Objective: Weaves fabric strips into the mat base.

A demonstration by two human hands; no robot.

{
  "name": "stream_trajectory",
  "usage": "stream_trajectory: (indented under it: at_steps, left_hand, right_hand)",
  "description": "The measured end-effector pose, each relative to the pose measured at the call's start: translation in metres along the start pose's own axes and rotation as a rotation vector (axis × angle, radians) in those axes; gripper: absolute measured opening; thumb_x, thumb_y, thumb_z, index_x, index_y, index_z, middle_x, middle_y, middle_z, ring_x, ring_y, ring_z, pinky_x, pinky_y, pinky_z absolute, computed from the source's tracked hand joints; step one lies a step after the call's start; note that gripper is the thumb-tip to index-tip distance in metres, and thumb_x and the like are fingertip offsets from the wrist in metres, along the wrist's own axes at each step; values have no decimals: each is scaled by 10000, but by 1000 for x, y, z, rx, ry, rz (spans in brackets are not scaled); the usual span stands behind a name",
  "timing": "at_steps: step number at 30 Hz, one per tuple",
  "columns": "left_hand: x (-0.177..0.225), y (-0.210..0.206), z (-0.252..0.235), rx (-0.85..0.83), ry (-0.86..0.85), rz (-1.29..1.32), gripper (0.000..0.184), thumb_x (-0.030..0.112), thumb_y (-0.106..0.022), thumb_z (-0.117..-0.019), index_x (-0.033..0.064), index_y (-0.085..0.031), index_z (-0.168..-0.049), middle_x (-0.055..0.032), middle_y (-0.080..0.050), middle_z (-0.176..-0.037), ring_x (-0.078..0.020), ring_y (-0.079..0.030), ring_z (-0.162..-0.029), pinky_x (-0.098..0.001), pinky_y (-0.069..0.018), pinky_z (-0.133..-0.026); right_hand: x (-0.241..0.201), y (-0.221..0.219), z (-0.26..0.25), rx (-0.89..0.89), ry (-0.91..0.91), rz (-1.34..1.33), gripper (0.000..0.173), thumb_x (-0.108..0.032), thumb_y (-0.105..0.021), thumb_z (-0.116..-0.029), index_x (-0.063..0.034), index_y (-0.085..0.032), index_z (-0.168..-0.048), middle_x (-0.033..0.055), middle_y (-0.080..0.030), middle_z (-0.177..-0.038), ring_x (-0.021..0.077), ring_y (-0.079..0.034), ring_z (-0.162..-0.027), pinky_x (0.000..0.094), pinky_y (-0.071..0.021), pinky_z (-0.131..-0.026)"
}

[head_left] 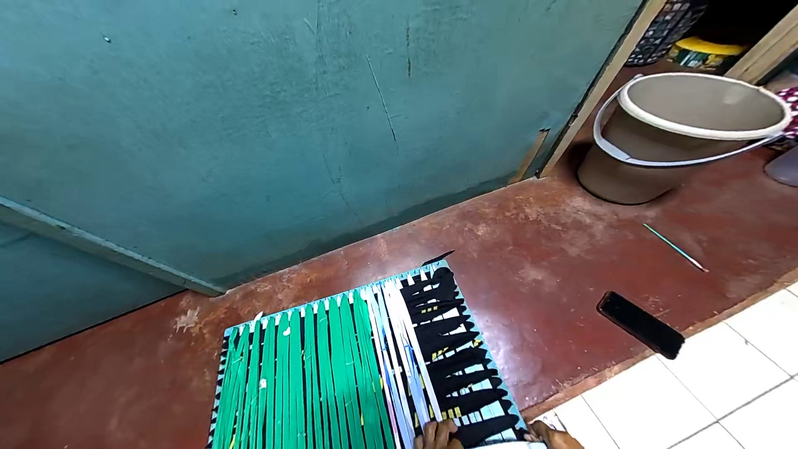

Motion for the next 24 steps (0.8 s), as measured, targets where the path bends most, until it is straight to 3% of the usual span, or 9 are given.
stream_trajectory:
  at_steps: [3, 5, 6, 8, 10, 13, 17, 21, 24]
  left_hand:
    - [15, 34, -20, -138, 51, 142, 214, 118, -600, -920, -16, -764, -947, -184, -608, -1388, -449, -497, -1319, -662, -408, -973]
    - [25, 47, -34, -272, 65, 415, 235, 65, -572, -961, -93, -743, -993, -203, -663, -1304, -368, -571, -1270, -570, -420, -1059]
    - [27, 50, -39, -363, 119, 634, 244, 50, -535, -992, -103, -718, -1044, -177, -708, -1202, -272, -635, -1173, -466, -465, -1037]
    - [33, 44, -49, -527, 245, 1058, 236, 89, -418, -1015, 43, -642, -959, -30, -747, -883, -107, -700, -841, -296, -558, -806]
    - [43, 48, -65, -621, 252, 1266, 246, 119, -387, -1015, 142, -595, -888, 48, -668, -698, -78, -654, -654, -264, -556, -664]
    - [54, 77, -102, -569, 169, 1238, 178, 80, -452, -1009, 144, -585, -909, 117, -521, -608, -19, -523, -534, -222, -499, -569]
    - [55, 130, -154, -370, 110, 1142, 163, 5, -474, -981, 58, -628, -984, 105, -519, -636, -14, -483, -530, -217, -476, -564]
    - [42, 184, -199, -212, 97, 1090, 225, -4, -471, -1000, -12, -629, -1161, 61, -589, -754, -21, -500, -570, -213, -485, -594]
    - [22, 206, -222, -184, 149, 1026, 197, -17, -485, -1021, -9, -657, -1117, 53, -599, -708, -33, -537, -568, -212, -506, -601]
  right_hand:
    - [-4, 31, -2, -25, 262, -227, 200, -59, -624, -973, 82, -716, -1081, 279, -721, -1024, 430, -693, -1002, 617, -508, -932]
    - [-19, 56, 1, -36, 433, -433, 108, 7, -621, -919, 89, -690, -935, 149, -666, -806, 224, -631, -755, 432, -525, -759]
    - [-27, 67, 0, -51, 484, -521, 84, -6, -612, -908, 44, -677, -888, 35, -619, -715, 96, -576, -657, 314, -500, -670]
    - [-46, 87, -1, -99, 538, -645, 83, -10, -594, -906, -11, -667, -867, -57, -608, -674, 9, -560, -606, 232, -496, -621]
    - [-64, 106, -6, -106, 563, -657, 78, -10, -599, -908, -34, -668, -878, -49, -625, -687, 31, -606, -612, 251, -557, -624]
    - [-91, 134, -12, 19, 599, -557, 65, -58, -640, -903, -13, -686, -897, -35, -594, -702, 16, -539, -635, 233, -465, -635]
    - [-115, 156, -16, 147, 611, -642, 72, -49, -643, -921, 2, -685, -949, -23, -615, -741, 10, -550, -657, 217, -474, -656]
    - [-114, 158, -16, 203, 561, -898, 123, 14, -603, -923, 1, -664, -1029, -38, -633, -741, 2, -564, -614, 181, -487, -607]
    - [-107, 148, -23, 220, 529, -1036, 152, 23, -557, -963, 23, -664, -1071, -49, -611, -704, -13, -505, -547, 156, -429, -527]
Point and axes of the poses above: each hand's wrist, its own z-axis away from the middle knuckle, its own y-axis out of the back of the hand, x = y × z, the point moved 9 cm from there along -z, towards the middle knuckle
